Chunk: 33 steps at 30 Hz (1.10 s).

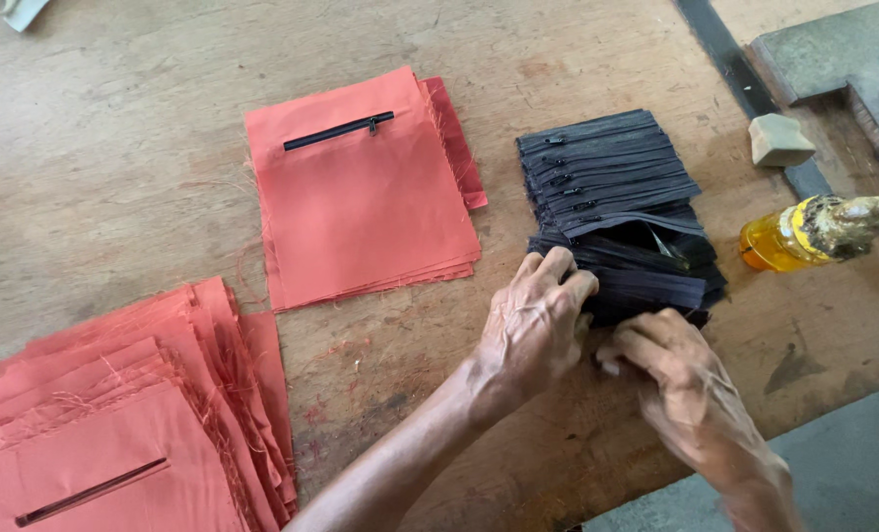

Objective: The person repeatedly picks a red fabric piece with a slit and a black zipper, aligns the zipper into the slit, and places the assembled piece on a growing stack. The person handles multiple fabric pieces and zippers one at a time.

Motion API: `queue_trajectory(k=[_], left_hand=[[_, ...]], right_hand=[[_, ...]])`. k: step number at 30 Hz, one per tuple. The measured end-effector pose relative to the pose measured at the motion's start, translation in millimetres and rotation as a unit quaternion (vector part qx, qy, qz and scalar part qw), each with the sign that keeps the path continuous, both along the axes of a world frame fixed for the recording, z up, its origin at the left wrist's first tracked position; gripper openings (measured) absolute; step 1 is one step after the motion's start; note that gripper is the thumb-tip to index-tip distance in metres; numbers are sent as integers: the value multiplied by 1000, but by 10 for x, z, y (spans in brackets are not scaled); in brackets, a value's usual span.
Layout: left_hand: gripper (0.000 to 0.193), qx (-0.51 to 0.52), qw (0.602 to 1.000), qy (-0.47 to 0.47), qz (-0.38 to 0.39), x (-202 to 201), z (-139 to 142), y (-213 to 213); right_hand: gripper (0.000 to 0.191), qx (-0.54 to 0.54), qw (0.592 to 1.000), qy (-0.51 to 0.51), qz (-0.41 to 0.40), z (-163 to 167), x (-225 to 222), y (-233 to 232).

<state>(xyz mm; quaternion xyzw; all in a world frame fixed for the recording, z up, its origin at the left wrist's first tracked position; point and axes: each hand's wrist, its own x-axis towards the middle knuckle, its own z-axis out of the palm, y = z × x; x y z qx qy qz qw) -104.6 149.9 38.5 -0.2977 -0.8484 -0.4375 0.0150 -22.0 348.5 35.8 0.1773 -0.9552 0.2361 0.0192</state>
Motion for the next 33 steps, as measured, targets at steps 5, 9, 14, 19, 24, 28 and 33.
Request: queue_trajectory(k=[5,9,14,19,24,28,33], left_hand=[[29,-11,1000,7,2,31,1,4],[30,26,995,92,-8,26,110,-56],[30,65,996,-4,60,181,394,-472],[30,119,908,-401,-9,511,512,-1022],[31,179,879,-437,59,751,316,-1259],[24,105,987,-80,90,978,223,-1422],[47,10,999,-17,51,1066,241,-1545]], right_hand=[[27,-101,967,-93,216,-149,415,-356],[8,-343,912,-214,65,-30,696,-691],[25,-587,749,-279,-129,54,433,-689],[29,-625,731,-218,-168,-56,290,-887],[32,-619,722,-274,-146,3,258,-1052],[38,-624,707,-317,-107,120,220,-1113],[39,-525,772,-335,-130,16,171,-1305]])
